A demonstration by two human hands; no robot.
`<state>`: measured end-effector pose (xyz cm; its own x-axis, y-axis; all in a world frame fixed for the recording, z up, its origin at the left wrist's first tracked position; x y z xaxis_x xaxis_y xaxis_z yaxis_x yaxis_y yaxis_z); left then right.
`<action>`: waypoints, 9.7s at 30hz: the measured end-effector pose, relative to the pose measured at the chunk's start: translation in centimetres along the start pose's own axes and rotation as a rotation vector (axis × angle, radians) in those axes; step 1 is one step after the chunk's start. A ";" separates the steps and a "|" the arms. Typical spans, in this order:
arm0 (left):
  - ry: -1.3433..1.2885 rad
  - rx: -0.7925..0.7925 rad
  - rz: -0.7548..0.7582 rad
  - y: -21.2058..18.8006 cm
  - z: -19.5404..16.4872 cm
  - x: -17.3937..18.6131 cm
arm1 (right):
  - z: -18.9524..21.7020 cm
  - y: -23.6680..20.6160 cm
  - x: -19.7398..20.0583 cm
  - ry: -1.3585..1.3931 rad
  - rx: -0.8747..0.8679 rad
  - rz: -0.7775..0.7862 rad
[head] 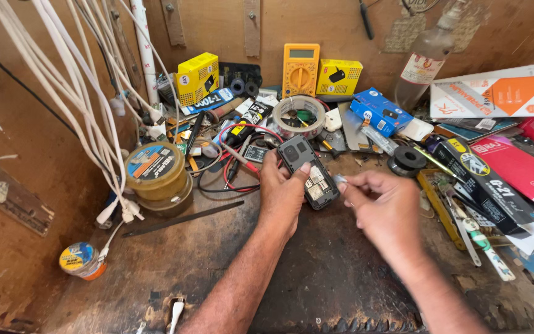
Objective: The person uses a small metal tool to scrape and clean the internal components of a disassembled electronic device. They repeatedly probe the circuit board and battery contacts while holding the device steady on a cluttered workbench.
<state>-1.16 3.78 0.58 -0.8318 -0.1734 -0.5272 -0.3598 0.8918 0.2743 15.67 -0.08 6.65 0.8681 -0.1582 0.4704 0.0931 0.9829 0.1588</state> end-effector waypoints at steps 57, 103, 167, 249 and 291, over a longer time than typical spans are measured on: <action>0.115 -0.002 0.056 1.3 -1.3 -1.0 | 3.0 -1.4 -1.1 -0.294 0.346 -0.274; -0.053 0.073 0.069 1.3 -1.7 -0.7 | 1.1 -0.1 -0.5 0.007 0.185 -0.154; -0.200 0.150 0.109 1.0 -1.2 -0.8 | -0.2 0.5 -0.7 0.200 -0.030 0.017; 0.095 0.154 0.224 0.5 -2.6 -0.8 | 1.7 1.5 0.3 -0.260 0.177 -0.140; 0.136 0.112 0.177 0.6 -1.0 -0.7 | 6.3 -0.7 -2.1 -0.625 0.554 -0.281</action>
<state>-1.22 4.05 1.87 -0.9298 -0.0584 -0.3635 -0.1607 0.9526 0.2582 10.71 -1.03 11.03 0.4076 -0.5694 0.7139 -0.1278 0.7385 0.6621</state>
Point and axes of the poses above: each hand's wrist, its own y-axis towards the middle knuckle, its own x-axis out of the back of the hand, z = x × y, the point moved 4 cm from there along y, towards the middle knuckle, and after that the axes turned 9 degrees about -x, right-handed, at the moved point
